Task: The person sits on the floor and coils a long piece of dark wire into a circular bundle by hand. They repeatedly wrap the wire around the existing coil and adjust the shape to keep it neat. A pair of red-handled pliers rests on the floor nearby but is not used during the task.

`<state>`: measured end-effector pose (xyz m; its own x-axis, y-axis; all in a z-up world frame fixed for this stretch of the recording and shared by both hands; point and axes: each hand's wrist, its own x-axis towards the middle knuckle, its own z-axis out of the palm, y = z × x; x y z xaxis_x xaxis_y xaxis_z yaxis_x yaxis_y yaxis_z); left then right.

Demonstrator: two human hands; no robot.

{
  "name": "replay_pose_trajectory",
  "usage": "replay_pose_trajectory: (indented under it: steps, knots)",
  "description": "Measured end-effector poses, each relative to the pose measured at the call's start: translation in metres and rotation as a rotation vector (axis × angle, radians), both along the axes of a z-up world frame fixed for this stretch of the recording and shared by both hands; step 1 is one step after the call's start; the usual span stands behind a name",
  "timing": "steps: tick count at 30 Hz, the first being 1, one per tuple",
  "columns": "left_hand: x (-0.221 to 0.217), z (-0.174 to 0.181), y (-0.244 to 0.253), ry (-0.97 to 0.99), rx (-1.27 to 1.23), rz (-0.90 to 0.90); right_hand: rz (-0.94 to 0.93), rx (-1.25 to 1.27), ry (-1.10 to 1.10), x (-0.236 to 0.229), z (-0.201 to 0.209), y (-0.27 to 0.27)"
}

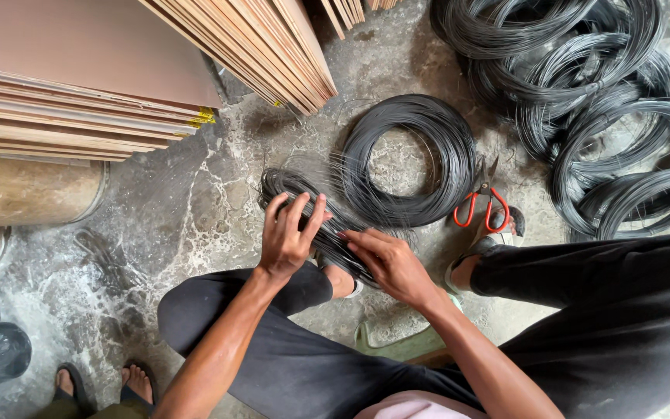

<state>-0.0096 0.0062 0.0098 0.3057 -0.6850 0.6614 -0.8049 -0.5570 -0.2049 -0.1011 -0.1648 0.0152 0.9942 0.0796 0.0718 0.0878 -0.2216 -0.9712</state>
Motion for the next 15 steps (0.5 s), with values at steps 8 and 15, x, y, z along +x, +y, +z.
replay_pose_trajectory:
  steps: [8, 15]
  knots:
    - [-0.001, -0.002, 0.002, -0.058, 0.074, 0.016, 0.108, 0.097, 0.016, 0.006, 0.021, -0.011]
    - [0.003, 0.018, -0.003, -0.024, 0.009, -0.076, -0.704, -0.334, 0.088, 0.028, -0.113, -0.065]
